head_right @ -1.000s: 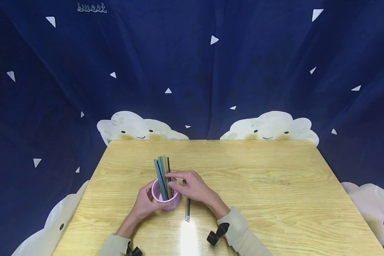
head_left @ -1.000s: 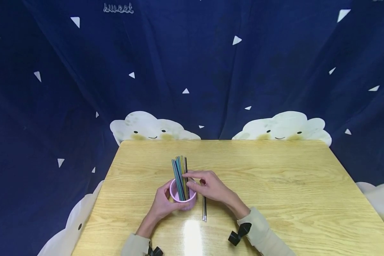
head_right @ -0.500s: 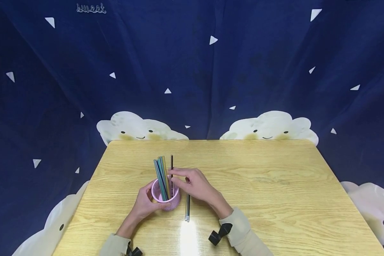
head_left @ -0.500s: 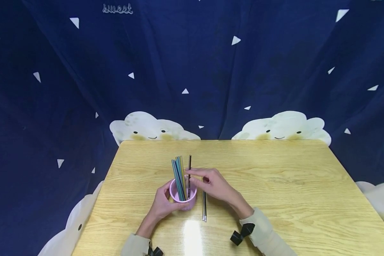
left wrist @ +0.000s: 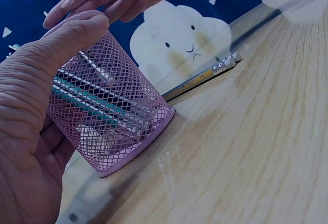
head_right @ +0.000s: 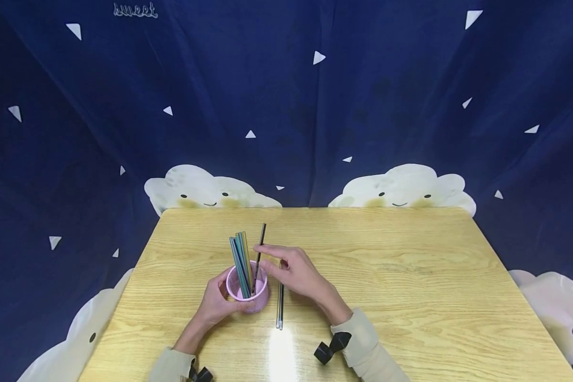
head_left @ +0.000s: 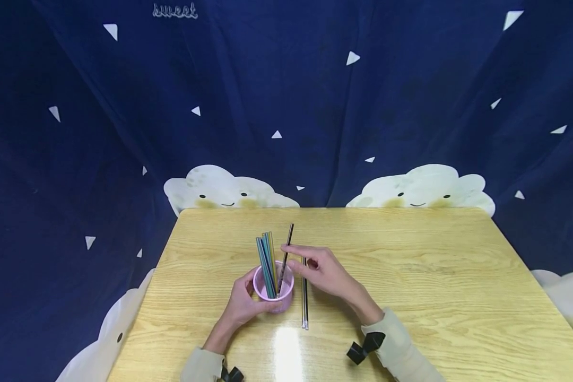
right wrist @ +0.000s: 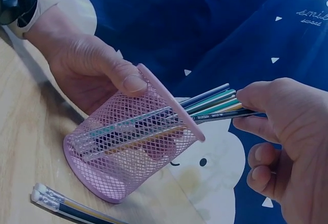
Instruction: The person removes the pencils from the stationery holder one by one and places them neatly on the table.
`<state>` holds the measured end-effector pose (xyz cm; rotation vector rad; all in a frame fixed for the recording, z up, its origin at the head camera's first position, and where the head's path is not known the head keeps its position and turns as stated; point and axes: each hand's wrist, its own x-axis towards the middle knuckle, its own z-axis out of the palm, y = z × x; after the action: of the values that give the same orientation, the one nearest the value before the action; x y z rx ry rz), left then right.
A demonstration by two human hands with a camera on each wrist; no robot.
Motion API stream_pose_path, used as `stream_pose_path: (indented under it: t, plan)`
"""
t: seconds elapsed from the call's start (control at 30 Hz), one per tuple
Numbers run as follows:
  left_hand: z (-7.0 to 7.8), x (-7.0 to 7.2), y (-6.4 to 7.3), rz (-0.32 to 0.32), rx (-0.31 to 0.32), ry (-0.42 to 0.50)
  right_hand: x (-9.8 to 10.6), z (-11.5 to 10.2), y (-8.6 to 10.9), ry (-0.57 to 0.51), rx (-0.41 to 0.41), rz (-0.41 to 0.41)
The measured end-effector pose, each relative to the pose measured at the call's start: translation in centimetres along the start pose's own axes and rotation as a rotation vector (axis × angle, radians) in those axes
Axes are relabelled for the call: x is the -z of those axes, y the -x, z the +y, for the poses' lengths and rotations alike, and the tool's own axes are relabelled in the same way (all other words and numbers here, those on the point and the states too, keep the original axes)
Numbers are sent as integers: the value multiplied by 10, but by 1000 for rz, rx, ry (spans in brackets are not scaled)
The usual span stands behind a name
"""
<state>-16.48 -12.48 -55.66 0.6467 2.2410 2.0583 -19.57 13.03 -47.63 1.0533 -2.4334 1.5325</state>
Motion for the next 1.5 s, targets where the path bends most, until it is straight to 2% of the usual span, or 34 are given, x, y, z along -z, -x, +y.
stream_pose_path:
  t: [0.3, 0.83, 1.0, 1.1, 1.33, 1.5]
  plan:
    - [-3, 0, 0, -10, -31, 25, 7, -10, -2, -54, -26, 34]
    - [1, -1, -1, -10, 2, 8, 21, -14, 2, -95, -12, 131]
    - [1, 0, -1, -8, -9, 26, 25, -13, 3, -89, 6, 172]
    - [0, -1, -1, -5, -21, 32, 28, -13, 4, -93, 1, 186]
    - [2, -1, 0, 0, 8, 48, 35, -14, 10, -103, -29, 223]
    - [2, -1, 0, 6, 5, 46, 38, -10, 14, -126, -25, 256]
